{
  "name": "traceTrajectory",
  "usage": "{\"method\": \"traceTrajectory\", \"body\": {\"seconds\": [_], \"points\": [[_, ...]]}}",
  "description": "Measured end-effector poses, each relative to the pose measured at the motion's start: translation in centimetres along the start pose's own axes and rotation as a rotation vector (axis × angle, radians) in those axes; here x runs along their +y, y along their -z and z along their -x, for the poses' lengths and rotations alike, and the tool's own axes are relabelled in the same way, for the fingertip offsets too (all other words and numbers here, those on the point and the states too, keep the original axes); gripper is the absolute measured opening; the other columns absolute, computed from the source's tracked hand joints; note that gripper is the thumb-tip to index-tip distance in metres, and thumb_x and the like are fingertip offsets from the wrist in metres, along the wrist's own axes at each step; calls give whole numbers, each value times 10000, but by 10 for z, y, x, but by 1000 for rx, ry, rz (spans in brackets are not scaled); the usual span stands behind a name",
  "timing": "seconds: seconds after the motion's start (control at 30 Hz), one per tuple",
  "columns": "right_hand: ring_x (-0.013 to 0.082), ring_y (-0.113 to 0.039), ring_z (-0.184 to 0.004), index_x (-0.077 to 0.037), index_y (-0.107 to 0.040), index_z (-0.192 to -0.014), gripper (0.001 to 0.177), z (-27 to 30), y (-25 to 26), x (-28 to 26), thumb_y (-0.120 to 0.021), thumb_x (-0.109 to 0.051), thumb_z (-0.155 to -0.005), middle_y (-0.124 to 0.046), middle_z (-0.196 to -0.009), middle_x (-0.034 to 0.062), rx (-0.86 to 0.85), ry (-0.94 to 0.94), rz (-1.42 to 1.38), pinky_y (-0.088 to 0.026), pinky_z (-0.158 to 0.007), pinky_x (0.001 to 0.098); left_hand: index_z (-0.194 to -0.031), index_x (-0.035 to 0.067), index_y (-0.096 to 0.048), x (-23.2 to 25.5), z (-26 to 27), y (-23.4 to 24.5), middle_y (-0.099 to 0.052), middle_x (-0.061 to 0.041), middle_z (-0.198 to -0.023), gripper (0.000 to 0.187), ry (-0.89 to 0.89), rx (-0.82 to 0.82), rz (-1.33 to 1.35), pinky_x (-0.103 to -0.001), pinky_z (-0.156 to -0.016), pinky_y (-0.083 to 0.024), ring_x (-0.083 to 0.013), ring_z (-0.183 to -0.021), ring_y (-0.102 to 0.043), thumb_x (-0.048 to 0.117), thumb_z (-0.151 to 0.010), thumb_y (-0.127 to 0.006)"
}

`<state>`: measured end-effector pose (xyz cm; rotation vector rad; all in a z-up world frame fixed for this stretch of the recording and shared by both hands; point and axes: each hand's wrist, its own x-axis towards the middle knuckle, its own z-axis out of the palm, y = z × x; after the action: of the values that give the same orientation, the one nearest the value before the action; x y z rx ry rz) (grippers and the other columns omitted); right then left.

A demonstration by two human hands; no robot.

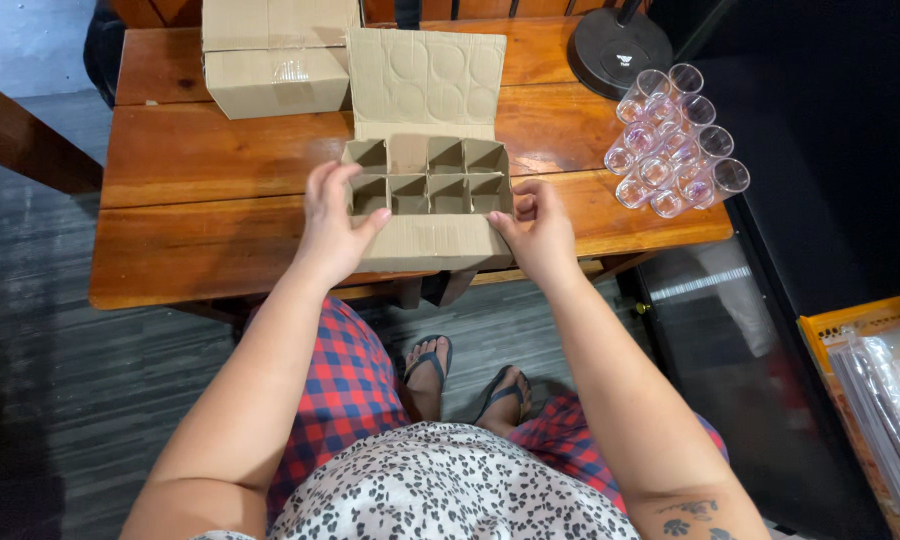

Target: The person opens a cardboard box containing small clear glasses. They remove the glasses one by one and place them on a wooden bench. After emptying the box, they close it and move it to a nearby shelf. Finally, they arrange the glasses on the bench into a neat grid.

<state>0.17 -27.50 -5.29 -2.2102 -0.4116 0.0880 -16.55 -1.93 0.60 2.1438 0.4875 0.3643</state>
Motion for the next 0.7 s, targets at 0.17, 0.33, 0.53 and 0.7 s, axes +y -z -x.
{"method": "traceTrajectory", "body": {"seconds": [0.17,0.33,0.53,0.7], "points": [[353,-609,-1284,-19,-466,-1484,545,18,-2,-17,-688,-69,-989,-616,-1326,267,-23,38,-399,-503,-1099,450,-1666,163,-121,-1,7,-20,-130,-327,-1689,921,142,-7,328,-655,-1263,-187,-564,-1509,-244,188,-972,-726],[387,-525,-1393,-108,-501,-1526,490,27,17,-41,-599,-108,-1046,-600,-1429,246,-6,-4,-268,-442,-1163,515,-1675,132,-102,12,21,-32,-140,-345,-1689,928,168,39,390,-656,-1261,-178,-554,-1517,-231,198,-974,-705],[361,-516,-1375,-178,-684,-1327,424,43,12,-37,-781,-164,-914,-617,-1334,74,314,448,138,-409,-1146,505,-1648,35,-229,3,-25,-23,-230,-339,-1663,820,258,157,505,-606,-1264,-201,-481,-1551,-228,307,-1021,-681],[365,-368,-1500,-289,-654,-1394,444,75,-2,-60,-709,-381,-963,-579,-1453,62,153,538,423,-216,-1159,697,-1662,112,-146,-43,-96,-27,-251,-297,-1673,808,236,143,623,-591,-1269,-244,-422,-1573,-247,509,-1111,-584]]}}
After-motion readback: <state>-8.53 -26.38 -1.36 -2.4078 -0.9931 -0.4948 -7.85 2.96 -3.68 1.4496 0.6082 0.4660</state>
